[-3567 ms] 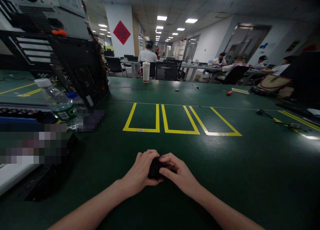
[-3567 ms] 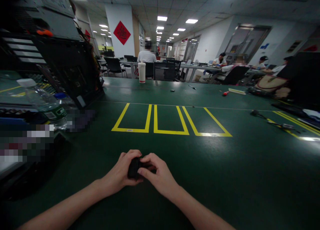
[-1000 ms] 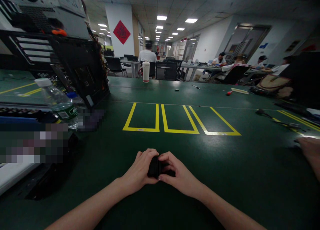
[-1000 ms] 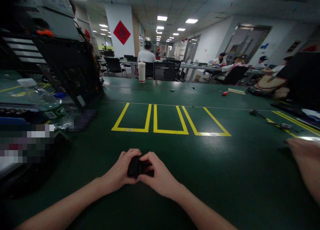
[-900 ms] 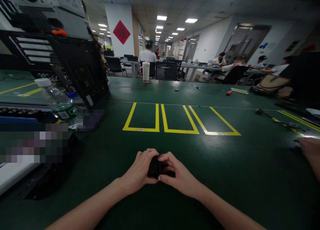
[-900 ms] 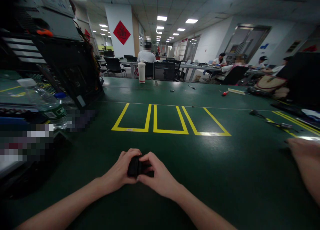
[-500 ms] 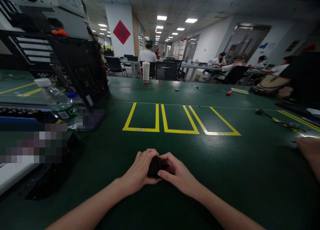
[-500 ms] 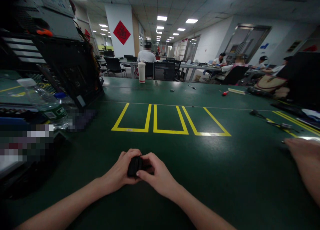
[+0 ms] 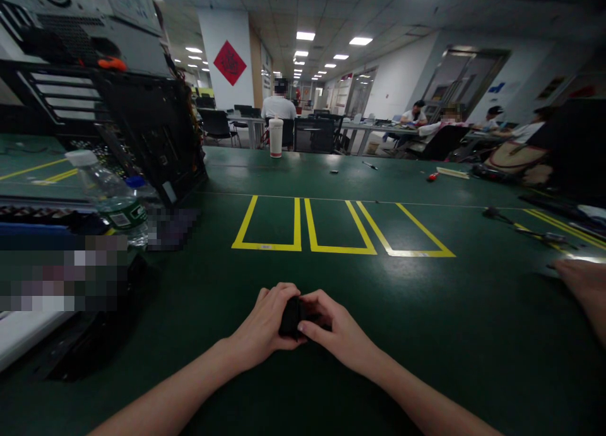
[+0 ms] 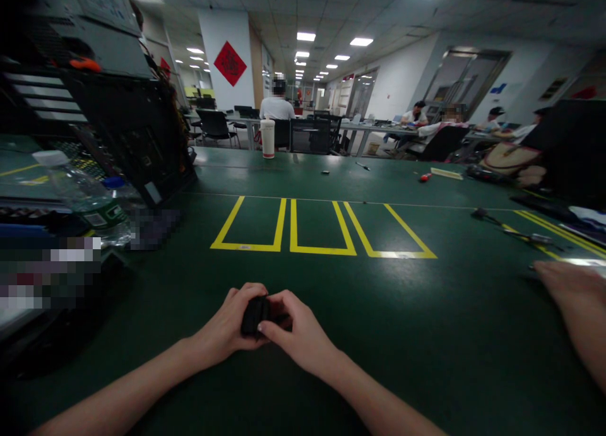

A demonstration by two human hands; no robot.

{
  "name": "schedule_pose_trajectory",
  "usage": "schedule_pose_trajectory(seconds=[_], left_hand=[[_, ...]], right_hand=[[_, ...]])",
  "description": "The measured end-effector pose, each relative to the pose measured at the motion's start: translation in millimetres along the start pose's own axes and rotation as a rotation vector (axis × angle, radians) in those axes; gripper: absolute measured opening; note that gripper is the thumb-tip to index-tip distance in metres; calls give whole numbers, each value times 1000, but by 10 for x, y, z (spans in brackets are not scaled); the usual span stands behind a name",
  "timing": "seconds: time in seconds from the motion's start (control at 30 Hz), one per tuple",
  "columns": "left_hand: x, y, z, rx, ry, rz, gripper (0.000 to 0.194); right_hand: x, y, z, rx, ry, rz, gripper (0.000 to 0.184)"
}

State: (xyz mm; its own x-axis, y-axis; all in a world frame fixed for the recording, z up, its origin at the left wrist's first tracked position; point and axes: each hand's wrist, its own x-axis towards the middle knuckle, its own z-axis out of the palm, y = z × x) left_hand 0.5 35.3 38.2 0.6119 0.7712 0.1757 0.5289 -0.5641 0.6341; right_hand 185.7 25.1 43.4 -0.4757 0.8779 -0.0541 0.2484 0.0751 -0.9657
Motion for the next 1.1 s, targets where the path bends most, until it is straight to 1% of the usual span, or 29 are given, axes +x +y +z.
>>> schedule_pose_trajectory(seconds=[0.13, 0.2, 0.3, 0.37, 0.43, 0.5, 0.57, 0.63, 0.77, 0.83, 0.97, 1.03, 1.1], left_hand=[[-7, -3, -10, 3, -14, -10, 61], [-6, 1, -13, 4, -18, -2, 62], [-4, 15, -16, 4, -12, 10, 61], [-7, 27, -19, 1, -8, 8, 60], [-14, 37, -24, -3, -6, 7, 59], [-25, 44, -31, 3, -5, 14, 59], [-35, 44, -31, 18, 4, 19, 59], [-42, 33, -19, 30, 17, 25, 60], [-44, -8, 38, 41, 54, 51, 61], [-45, -14, 57, 62, 92, 66, 65], [-69, 27, 42, 72, 43, 63, 56], [-90, 53, 23, 79, 37, 43, 52], [-109, 68, 12, 93, 41, 50, 53]], right_hand=[[-19, 18, -13, 6, -7, -88, 29], [-18, 36, -8, 0, 19, -114, 25], [-9, 47, 14, -12, 75, -90, 19], [-6, 39, 29, -6, 92, -58, 24], [-11, 26, 40, -1, 70, -31, 27], [-26, 20, 48, 10, 30, -22, 25], [-44, 27, 55, 35, 1, -39, 25], [-58, 44, 67, 51, 1, -74, 26], [-64, 74, 104, 4, 88, -110, 17], [-61, 75, 118, 6, 109, -100, 18], [-62, 73, 115, 31, 78, -66, 30], [-67, 84, 106, 49, 14, -50, 24], [-76, 100, 106, 101, -11, -78, 24]])
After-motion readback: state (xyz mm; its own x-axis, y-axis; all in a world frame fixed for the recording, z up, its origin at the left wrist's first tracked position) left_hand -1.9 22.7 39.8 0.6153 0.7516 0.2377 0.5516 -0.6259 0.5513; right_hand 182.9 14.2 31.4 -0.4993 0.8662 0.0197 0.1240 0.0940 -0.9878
